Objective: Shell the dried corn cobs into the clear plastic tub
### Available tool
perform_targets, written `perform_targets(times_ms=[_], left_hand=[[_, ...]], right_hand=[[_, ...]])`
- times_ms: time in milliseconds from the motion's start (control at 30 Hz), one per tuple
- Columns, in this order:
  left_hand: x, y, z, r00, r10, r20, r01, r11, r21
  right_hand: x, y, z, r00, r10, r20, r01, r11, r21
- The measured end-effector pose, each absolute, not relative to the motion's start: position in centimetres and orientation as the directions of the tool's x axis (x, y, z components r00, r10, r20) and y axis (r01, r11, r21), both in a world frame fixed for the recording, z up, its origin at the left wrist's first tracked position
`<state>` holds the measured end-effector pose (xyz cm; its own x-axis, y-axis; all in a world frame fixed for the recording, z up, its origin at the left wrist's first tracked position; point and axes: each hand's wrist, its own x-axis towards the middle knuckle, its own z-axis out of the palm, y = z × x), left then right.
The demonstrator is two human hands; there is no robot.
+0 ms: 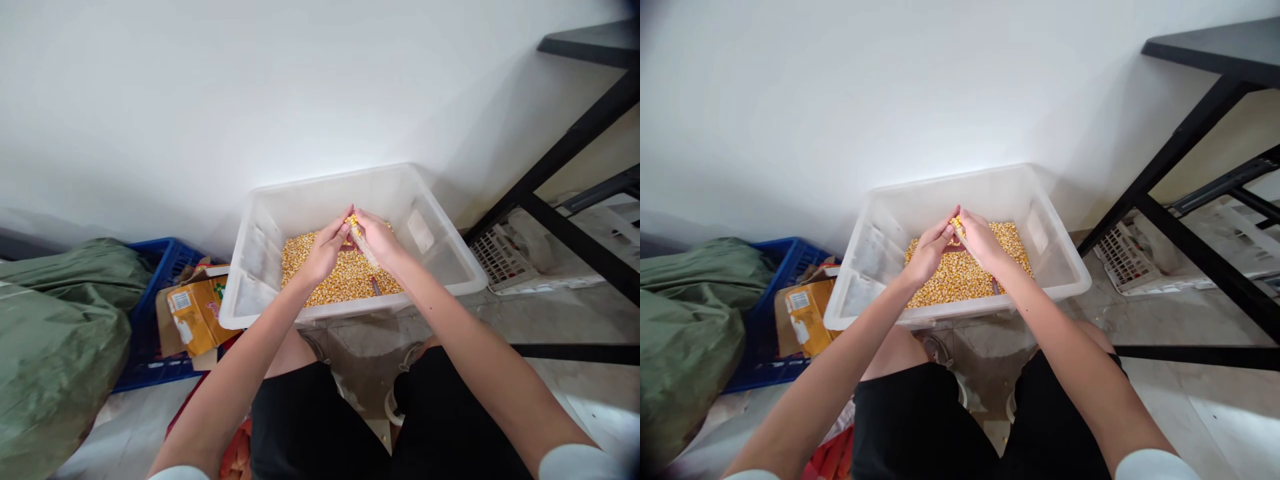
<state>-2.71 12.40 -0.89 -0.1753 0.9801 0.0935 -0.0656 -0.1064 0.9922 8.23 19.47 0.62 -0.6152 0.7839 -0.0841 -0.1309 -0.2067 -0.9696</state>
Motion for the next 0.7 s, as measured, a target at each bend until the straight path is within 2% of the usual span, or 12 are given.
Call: perform_targets(times_ms=[167,333,567,700], left_hand=[[-2.70,12.24,-0.77,-0.191,0.973,0.130,0.007,-0.132,0.991],[-2.71,12.15,-0.28,-0.215,0.967,0.134,-0.002,-0.137,0.991],[-2.72,12.46,-1.25,-0.196,0.972,0.127,0.096,-0.110,0.989],[-2.53,12.36,-0.80,-0.181,0.976,0.124,0.028,-0.121,0.992]], right_hand=[[8.33,19.42,1.22,-0.618,0.766,-0.179,-0.104,-0.306,-0.946],[8.39,19.33,1.48,-0.640,0.738,-0.215,-0.078,-0.340,-0.937],[8.47,19.58,1.73,-0.612,0.726,-0.313,-0.027,-0.415,-0.910],[8.54,19.90,1.48,-0.641,0.686,-0.346,-0.011,-0.458,-0.889]])
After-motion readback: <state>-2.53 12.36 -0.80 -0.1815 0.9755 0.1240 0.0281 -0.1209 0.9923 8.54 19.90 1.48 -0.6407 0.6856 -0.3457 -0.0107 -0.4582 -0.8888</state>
